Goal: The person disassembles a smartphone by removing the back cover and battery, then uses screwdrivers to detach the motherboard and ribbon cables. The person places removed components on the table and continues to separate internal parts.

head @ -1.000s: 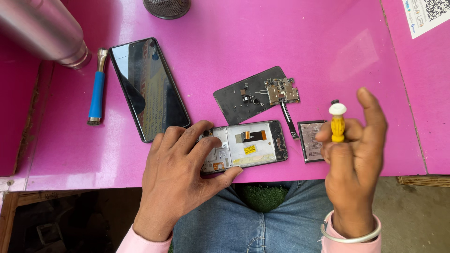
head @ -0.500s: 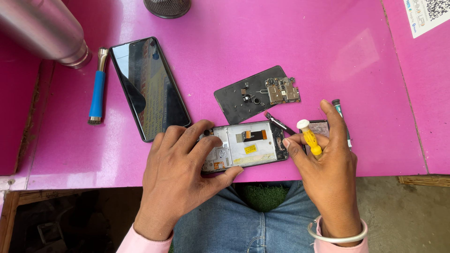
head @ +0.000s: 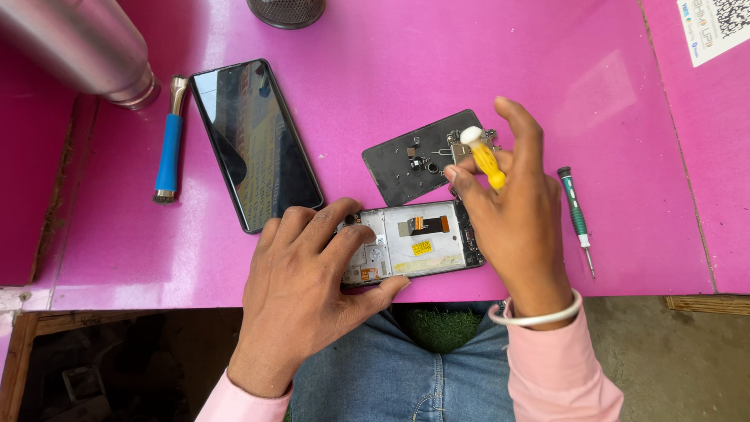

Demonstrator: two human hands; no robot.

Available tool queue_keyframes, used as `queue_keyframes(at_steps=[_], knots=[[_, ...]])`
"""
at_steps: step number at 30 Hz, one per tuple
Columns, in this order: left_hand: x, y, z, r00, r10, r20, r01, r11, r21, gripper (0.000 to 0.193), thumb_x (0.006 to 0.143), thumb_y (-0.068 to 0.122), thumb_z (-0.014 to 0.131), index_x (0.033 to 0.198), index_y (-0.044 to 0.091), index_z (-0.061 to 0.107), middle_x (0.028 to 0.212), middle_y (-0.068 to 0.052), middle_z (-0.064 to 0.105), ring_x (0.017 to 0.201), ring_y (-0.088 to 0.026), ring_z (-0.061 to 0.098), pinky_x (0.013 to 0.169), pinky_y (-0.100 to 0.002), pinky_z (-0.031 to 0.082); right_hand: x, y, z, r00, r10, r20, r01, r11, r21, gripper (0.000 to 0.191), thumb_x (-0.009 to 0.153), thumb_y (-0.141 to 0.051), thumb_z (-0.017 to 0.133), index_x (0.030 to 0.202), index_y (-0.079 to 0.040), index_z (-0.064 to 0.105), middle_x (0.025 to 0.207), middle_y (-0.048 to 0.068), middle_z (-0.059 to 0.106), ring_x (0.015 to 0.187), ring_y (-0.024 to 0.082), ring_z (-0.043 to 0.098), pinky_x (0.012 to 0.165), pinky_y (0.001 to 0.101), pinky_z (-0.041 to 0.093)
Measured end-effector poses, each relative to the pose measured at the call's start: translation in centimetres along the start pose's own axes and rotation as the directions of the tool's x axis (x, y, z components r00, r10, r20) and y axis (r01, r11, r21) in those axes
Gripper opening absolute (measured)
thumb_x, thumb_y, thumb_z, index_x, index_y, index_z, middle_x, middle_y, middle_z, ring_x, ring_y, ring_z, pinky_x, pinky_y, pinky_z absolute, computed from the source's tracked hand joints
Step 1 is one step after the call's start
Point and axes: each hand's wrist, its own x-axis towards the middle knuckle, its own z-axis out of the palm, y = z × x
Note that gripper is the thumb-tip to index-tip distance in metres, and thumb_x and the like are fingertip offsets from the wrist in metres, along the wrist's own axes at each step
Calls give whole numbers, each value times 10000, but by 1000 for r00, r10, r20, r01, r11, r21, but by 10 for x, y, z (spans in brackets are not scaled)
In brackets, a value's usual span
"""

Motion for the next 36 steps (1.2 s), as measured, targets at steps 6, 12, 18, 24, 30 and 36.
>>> queue_keyframes(at_steps=[6,12,18,24,30,36], knots=[[0,1,-1,1000,1,-6,-1,1000,-6,534,684,493,866,998,78,743,1225,-70,668,955,-267,577,804,-417,466,6,-6,-1,997,-53,-52,55,998,39,507,1057,-45,754,1463,-63,450,1011,108,756,861,159,743,719,283,577],[0,1,-1,1000,-1,-8,1,1000,-14,522,687,487,867,992,82,743,1221,-67,668,964,-269,580,811,-419,464,-21,-4,-28,978,180,-103,-177,984,36,422,950,-44,783,1319,-37,577,973,88,707,620,123,473,513,238,374],[0,0,0,1000,4,-15,-4,1000,-7,525,682,485,866,993,81,742,1223,-74,669,971,-276,581,820,-420,465,-40,15,-34,990,137,10,-138,990,20,486,870,-81,811,1304,-27,599,1077,61,725,939,92,690,745,231,587],[0,1,0,1000,-11,8,11,1000,13,535,674,517,866,977,92,750,1209,-72,674,971,-269,585,796,-413,464,-45,25,-33,962,257,-91,-271,935,-228,405,916,-146,810,1263,-9,653,971,106,744,815,159,708,675,290,533],[0,0,1,1000,-10,12,10,1000,17,544,677,529,863,981,92,753,1208,-73,676,944,-261,579,781,-405,465,-45,24,-37,950,234,-206,-249,967,-50,389,1009,-93,732,1360,19,607,1165,162,587,814,190,626,701,268,546],[0,0,1,1000,-1,-14,1,1000,10,525,679,511,869,974,93,748,1206,-64,677,942,-264,576,797,-409,465,-64,15,-35,953,38,-299,43,965,260,398,1128,56,682,1456,-2,464,1281,226,638,1138,217,691,971,303,616]])
